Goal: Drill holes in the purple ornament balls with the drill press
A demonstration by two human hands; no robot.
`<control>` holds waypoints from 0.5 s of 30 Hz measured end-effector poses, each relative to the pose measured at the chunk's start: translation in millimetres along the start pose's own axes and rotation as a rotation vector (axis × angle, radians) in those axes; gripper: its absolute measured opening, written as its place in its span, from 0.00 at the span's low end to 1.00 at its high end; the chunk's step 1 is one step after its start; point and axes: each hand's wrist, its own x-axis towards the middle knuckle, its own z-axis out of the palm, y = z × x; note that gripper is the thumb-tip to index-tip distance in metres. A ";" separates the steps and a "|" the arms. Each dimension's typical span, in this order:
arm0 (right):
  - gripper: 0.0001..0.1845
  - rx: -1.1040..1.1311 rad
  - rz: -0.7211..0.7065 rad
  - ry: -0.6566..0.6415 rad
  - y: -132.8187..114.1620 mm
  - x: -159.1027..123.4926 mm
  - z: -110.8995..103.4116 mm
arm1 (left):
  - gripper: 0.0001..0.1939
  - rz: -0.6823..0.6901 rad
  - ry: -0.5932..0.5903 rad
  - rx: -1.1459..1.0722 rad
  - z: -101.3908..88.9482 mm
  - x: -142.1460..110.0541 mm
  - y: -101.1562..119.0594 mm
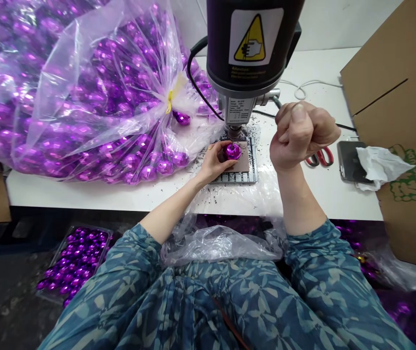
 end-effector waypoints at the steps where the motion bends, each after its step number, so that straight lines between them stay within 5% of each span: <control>1: 0.39 0.013 -0.001 -0.005 -0.1 -2.2 -1.1 | 0.33 0.004 0.000 0.001 0.1 0.0 0.1; 6: 0.41 0.089 -0.027 -0.006 -8.4 -2.9 3.7 | 0.32 0.024 0.010 0.051 -0.6 0.0 3.3; 15: 0.33 0.213 0.236 -0.001 -30.1 70.3 41.7 | 0.29 -0.019 0.071 0.112 -9.0 -16.2 32.1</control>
